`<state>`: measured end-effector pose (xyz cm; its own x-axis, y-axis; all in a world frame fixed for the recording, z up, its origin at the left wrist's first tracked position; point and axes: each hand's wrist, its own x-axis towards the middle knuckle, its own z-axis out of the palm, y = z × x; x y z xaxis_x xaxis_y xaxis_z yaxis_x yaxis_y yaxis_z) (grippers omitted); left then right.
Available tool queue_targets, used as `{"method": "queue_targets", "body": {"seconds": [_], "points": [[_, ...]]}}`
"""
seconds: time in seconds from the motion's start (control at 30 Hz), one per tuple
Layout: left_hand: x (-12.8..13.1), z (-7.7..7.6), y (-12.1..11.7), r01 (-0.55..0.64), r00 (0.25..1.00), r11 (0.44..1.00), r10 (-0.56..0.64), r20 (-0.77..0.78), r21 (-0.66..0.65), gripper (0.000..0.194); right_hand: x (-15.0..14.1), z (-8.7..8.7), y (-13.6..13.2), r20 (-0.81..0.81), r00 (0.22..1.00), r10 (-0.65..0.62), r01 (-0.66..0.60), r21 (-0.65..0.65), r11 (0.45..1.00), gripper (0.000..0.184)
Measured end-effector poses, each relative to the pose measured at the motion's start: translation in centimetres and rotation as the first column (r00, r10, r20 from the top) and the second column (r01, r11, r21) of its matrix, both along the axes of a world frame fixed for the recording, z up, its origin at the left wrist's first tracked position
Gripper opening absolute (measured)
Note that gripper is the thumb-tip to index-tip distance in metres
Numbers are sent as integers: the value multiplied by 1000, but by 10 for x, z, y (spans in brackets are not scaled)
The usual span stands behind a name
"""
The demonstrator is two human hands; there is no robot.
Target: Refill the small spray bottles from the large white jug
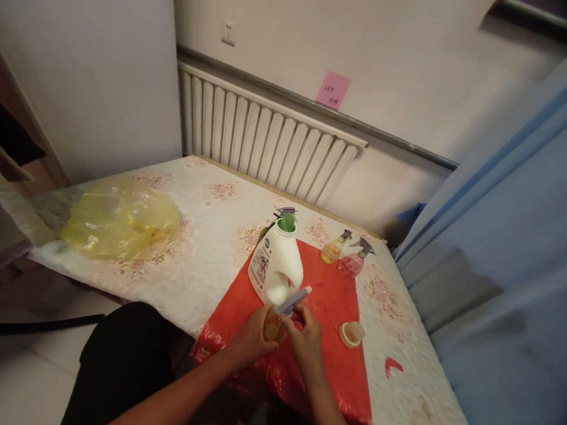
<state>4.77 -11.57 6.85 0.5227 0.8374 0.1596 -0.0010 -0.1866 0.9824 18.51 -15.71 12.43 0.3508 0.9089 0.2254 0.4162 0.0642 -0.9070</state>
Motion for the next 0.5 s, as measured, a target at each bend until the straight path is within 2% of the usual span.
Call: {"method": "queue_targets", "body": {"seconds": [0.2, 0.43, 0.5], "points": [[2, -1, -2, -33, 999, 999, 33, 35, 0, 57, -10, -10, -3, -51, 995, -85, 87, 29, 996, 20], [3, -1, -1, -48, 997, 999, 48, 54, -1, 61, -16, -22, 0, -74, 987, -140, 146, 79, 986, 23], [2, 0, -1, -18, 998, 1000, 19, 58, -23, 61, -17, -24, 0, -82, 987, -141, 147, 81, 986, 24]]}}
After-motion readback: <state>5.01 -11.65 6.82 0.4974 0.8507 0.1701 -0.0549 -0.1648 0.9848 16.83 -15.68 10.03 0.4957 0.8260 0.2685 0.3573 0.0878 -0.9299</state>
